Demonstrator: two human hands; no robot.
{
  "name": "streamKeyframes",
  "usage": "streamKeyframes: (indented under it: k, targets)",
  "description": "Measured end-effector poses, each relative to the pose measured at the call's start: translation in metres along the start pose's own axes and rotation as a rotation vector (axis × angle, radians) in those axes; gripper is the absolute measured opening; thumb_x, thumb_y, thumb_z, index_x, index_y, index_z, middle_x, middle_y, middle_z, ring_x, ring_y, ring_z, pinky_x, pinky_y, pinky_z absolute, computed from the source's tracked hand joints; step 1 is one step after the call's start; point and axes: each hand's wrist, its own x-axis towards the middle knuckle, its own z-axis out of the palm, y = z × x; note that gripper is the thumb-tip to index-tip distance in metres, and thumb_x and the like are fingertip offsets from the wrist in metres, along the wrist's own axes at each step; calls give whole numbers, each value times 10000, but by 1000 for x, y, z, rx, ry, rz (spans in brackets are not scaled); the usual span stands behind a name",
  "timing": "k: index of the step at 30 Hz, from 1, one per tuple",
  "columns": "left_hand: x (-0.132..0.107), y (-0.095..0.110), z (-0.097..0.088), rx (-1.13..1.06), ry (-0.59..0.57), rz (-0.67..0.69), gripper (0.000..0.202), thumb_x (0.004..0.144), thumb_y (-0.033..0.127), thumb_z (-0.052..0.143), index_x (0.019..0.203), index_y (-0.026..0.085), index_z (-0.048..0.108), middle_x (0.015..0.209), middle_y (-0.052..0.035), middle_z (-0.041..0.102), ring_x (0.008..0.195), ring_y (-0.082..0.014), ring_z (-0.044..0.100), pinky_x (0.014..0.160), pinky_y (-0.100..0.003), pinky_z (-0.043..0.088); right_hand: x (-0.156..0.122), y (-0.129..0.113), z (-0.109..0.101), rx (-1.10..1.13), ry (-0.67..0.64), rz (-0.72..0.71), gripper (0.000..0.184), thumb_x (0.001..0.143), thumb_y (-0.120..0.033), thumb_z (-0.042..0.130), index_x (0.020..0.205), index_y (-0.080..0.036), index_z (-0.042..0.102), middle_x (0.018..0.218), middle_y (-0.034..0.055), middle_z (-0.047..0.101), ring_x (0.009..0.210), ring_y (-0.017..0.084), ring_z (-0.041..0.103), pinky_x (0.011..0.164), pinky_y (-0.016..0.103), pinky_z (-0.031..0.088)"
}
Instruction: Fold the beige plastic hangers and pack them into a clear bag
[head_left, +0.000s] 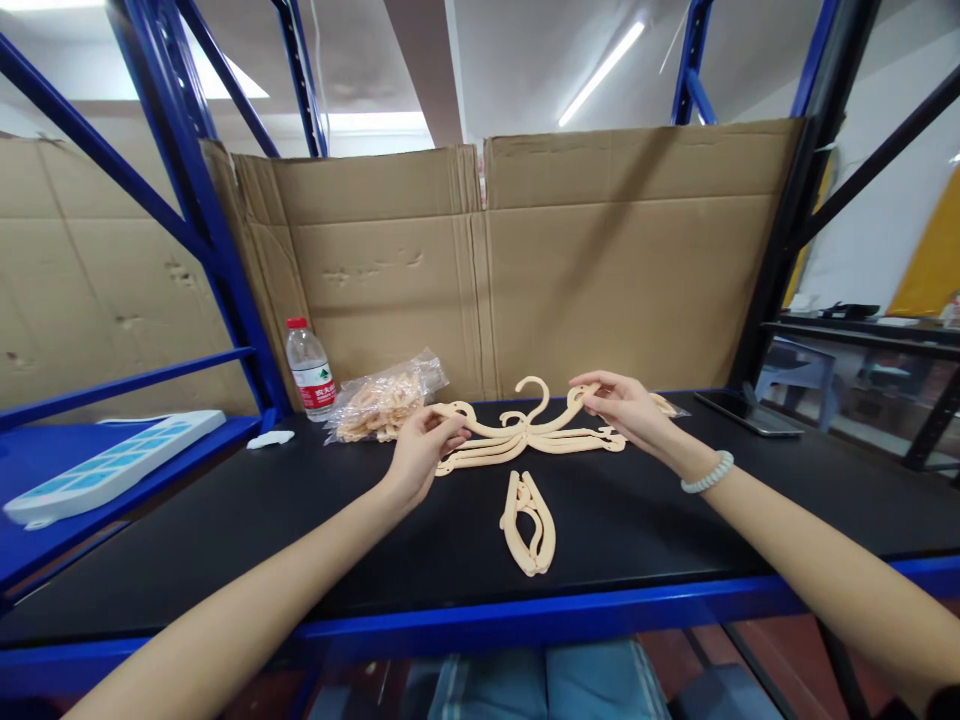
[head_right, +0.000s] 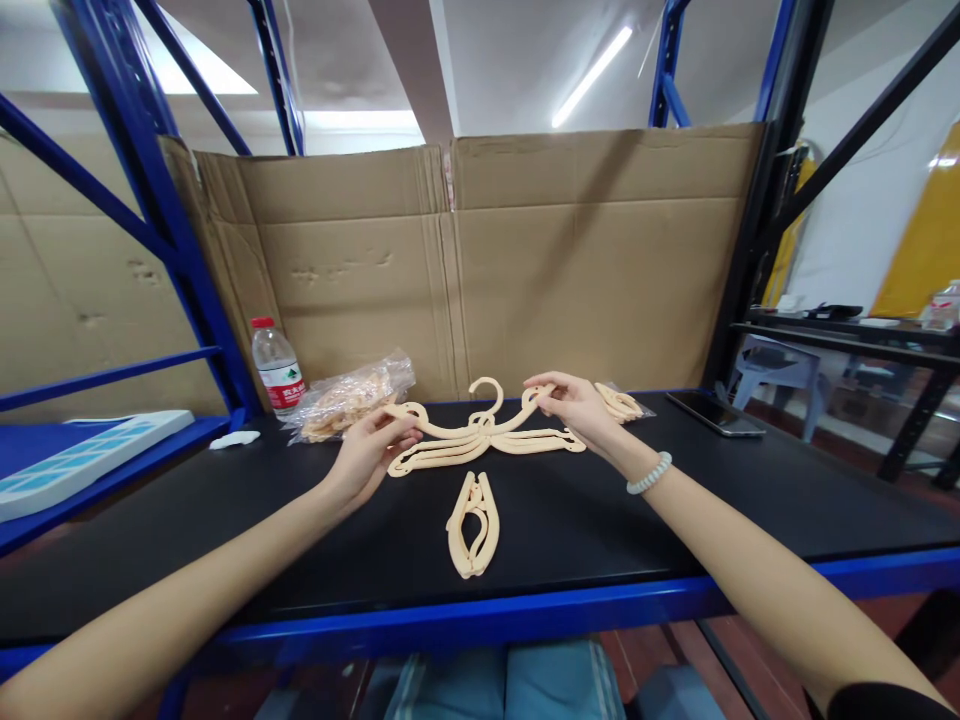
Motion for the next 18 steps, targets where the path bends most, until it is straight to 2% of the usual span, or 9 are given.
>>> streamKeyframes:
  k: [4, 7, 11, 12, 15, 18]
  targets:
    - [-13, -4, 11, 29, -118, -5, 252, 635, 272, 760, 716, 124, 573, 712, 2, 629, 622, -86, 620, 623, -194, 514, -8, -1, 22, 278, 66, 80, 436, 657, -271, 763, 1037, -214, 558, 825, 3, 619, 678, 103, 563, 635, 245, 476]
    - [-21, -10, 18, 59, -187, 15, 235, 663, 271, 750, 733, 126, 579, 738, 4, 620, 615, -83, 610, 623, -210, 520, -16, -3, 41, 323, 57, 131, 389, 709, -328, 735, 1011, -218, 515, 858, 26, 636, 717, 126, 591, 662, 268, 500]
    - [-27, -14, 21, 55, -210, 7, 262, 673, 295, 755, 782, 132, 581, 814, -15, 639, 739, -132, 649, 713, -267, 542, -31, -8, 61, 74, -256, 89, 324, 794, -415, 648, 1011, -195, 550, 895, 54, 638, 753, 161, 599, 635, 282, 509]
    - [-28, -14, 21, 58, -213, 9, 269, 675, 303, 755, 793, 133, 584, 836, -20, 643, 761, -137, 649, 729, -275, 543, -34, -9, 65, -3, -295, 60, 303, 818, -433, 615, 989, -187, 572, 895, 54, 634, 730, 157, 592, 607, 271, 501]
    - [-29, -14, 21, 80, -221, 8, 280, 687, 331, 748, 810, 132, 594, 848, -28, 650, 754, -129, 638, 726, -271, 537, -40, -11, 71, -175, -241, -13, 325, 882, -472, 505, 849, -166, 609, 801, 40, 616, 634, 132, 555, 545, 245, 456]
    - [-30, -14, 22, 97, -241, 7, 273, 701, 336, 737, 803, 132, 586, 812, -30, 652, 738, -131, 635, 714, -270, 531, -42, -10, 70, -314, -162, -65, 399, 914, -472, 447, 700, -162, 577, 628, 0, 536, 546, 106, 485, 509, 225, 390]
